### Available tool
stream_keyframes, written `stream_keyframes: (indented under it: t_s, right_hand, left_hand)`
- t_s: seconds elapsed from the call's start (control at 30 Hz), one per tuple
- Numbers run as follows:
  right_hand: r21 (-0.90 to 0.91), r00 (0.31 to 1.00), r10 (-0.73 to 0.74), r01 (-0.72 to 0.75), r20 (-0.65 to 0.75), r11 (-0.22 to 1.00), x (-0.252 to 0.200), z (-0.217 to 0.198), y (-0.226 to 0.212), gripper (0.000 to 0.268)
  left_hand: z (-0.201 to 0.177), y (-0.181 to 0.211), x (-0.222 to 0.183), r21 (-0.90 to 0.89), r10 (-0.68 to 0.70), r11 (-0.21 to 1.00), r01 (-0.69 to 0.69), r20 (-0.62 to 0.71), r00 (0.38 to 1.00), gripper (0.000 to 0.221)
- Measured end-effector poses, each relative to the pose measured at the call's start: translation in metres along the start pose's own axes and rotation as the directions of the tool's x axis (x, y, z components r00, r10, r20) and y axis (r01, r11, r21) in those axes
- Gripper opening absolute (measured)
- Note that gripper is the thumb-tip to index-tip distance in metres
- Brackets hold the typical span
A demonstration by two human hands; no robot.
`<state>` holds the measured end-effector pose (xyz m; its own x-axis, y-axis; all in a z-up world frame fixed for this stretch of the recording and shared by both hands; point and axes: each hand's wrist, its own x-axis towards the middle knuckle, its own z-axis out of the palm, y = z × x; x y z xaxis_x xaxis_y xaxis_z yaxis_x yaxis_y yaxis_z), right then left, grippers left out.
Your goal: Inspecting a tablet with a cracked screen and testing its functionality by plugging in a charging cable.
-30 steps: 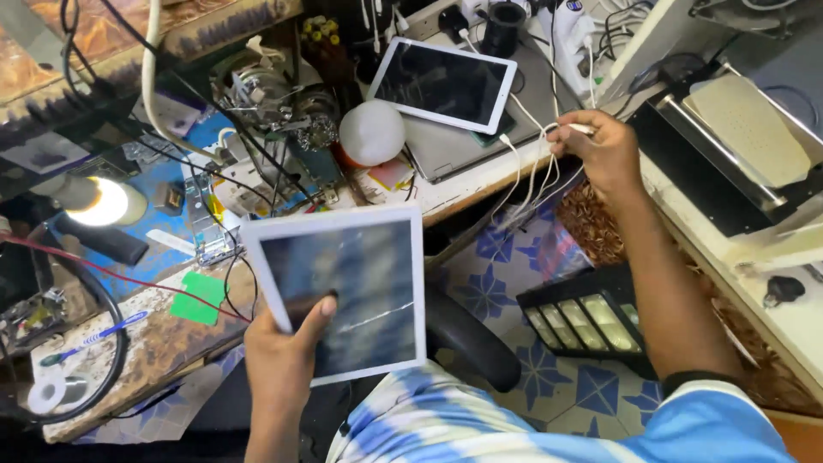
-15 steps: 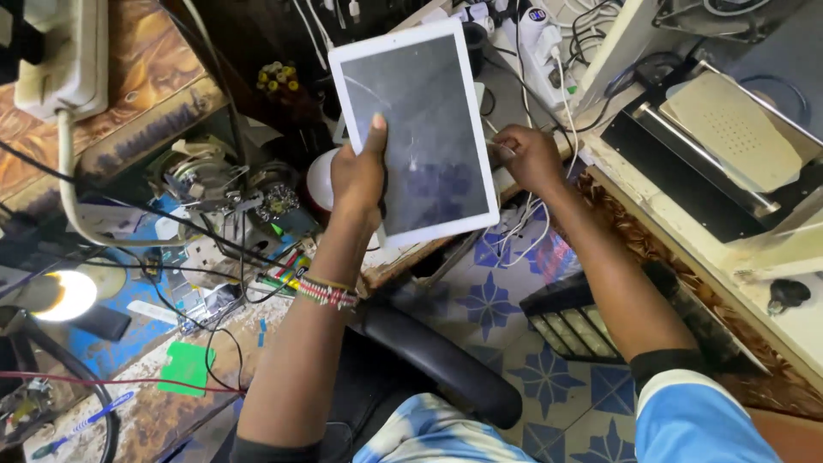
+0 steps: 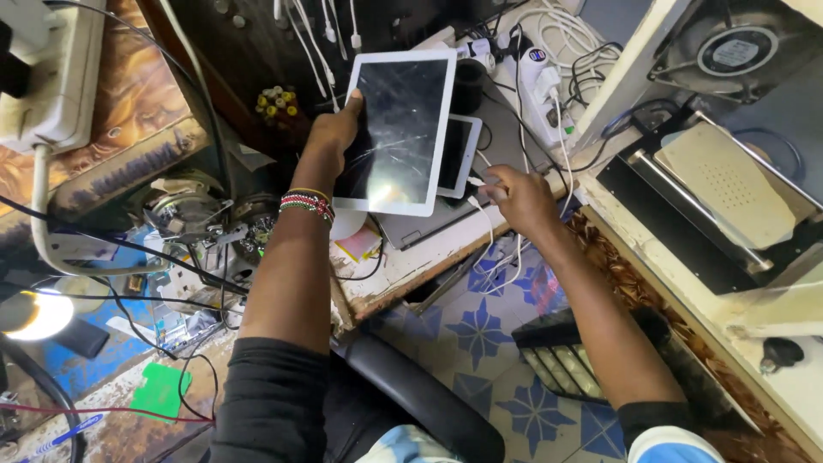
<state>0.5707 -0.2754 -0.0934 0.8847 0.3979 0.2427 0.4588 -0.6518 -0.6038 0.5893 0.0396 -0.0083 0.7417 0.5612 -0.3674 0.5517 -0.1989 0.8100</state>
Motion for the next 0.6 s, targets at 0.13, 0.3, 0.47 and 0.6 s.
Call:
stream_keyframes:
  t_s: [0.13, 0.3, 0.47, 0.6]
  right_hand:
    - [-0.014, 0.998, 0.051, -0.05, 0.034, 0.999, -0.001, -0.004, -0.005, 0.014]
    - [0.054, 0.997, 0.071, -0.073, 0.031, 0.996, -0.001, 0.002, 0.001, 0.01]
    - [0.053, 0.999, 0.051, -0.052, 0.013, 0.997, -0.002, 0.009, 0.008, 0.012]
    - [0.09, 0.998, 0.07, -0.07, 0.007, 0.993, 0.0, 0.014, 0.013, 0.014]
  left_hand:
    - [0.007, -0.017, 0.048, 0.103, -0.017, 0.995, 0.015, 0.021, 1.0, 0.093]
    - [0.012, -0.02, 0.064, 0.166, -0.048, 0.985, 0.048, -0.002, 0.999, 0.091]
    - [0.002, -0.012, 0.043, 0.194, -0.049, 0.98, 0.039, 0.049, 0.998, 0.085]
    - [0.004, -0.006, 0.036, 0.185, -0.066, 0.981, 0.052, 0.07, 0.995, 0.078]
